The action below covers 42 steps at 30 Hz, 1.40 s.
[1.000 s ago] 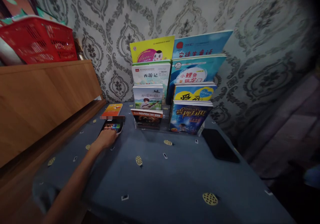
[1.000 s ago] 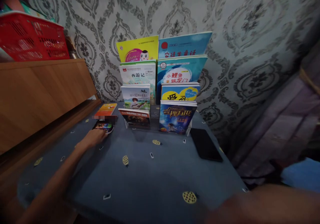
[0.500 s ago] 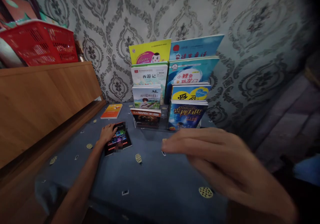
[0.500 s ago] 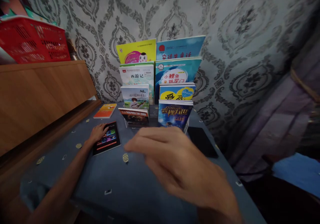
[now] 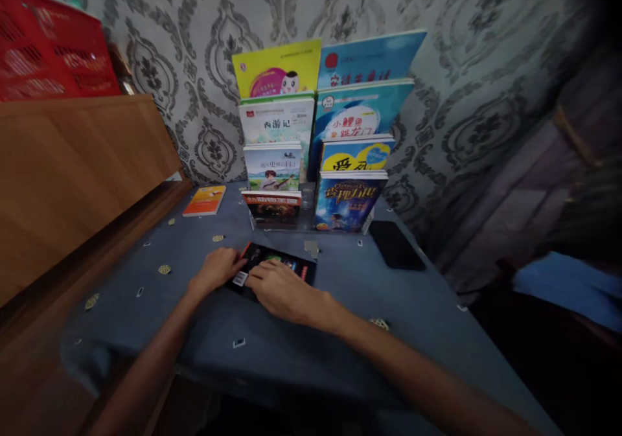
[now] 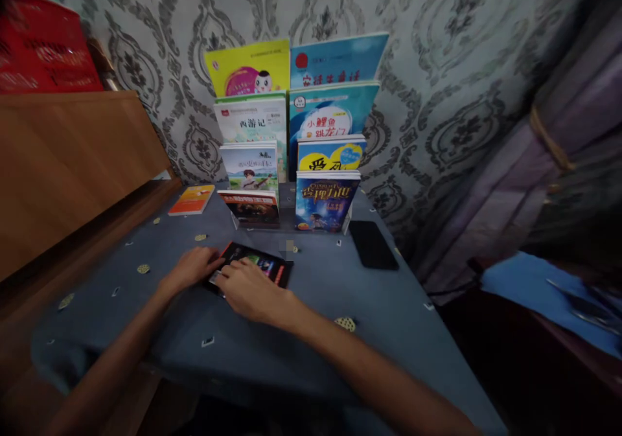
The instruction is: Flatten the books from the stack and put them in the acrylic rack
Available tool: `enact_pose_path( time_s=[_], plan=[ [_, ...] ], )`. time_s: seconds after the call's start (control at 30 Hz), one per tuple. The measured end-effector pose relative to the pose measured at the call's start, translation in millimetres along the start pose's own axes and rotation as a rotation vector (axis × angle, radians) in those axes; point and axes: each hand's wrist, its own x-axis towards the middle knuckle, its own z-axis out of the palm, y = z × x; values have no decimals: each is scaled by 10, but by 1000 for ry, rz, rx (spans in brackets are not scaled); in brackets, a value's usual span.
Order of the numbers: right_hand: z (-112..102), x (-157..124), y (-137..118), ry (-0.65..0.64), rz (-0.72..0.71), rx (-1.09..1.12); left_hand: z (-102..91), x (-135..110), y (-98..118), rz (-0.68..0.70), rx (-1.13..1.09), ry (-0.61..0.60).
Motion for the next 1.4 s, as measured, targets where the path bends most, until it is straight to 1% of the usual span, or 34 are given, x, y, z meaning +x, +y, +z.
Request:
enact_pose_path(
  time_s=[0.07, 0.1, 0.2, 0.27, 0.33, 0.43, 0.53, 0.67, 0.83, 1.0, 1.17, 1.23, 1.4],
  plan=[
    [165, -118, 3, 5, 8, -23, 26, -37, 150, 129, -133, -49],
    [237, -177, 18, -5, 25, -32, 43, -45, 217, 161, -173, -56],
    [408, -328, 98, 0, 82, -2, 99, -36, 386, 164, -189, -30],
    [477, -400, 150, 37, 86, 33, 137, -14, 476, 170, -188, 10],
    [505, -451, 176, 71, 84, 62, 181, 14, 555, 213, -203, 88],
    [490, -513, 162, 85, 97, 69, 265, 65, 659, 335, -247, 204],
    [464, -571, 126, 79, 69, 8, 346, 127, 721, 415, -273, 231],
    [474, -593, 149, 49, 8, -86, 389, 198, 717, 429, -261, 223],
    [501, -479, 328, 4, -78, -122, 362, 307, 622, 396, -253, 225],
    [559, -351, 452, 1, -72, -136, 349, 454, 563, 343, -247, 230],
    [557, -397, 467, 37, -68, -64, 389, 492, 552, 318, -260, 263],
    [526, -452, 483, 63, -24, -14, 412, 468, 543, 325, -270, 281],
    [484, -532, 538, 119, 227, 31, 469, 390, 546, 363, -256, 321]
  ],
)
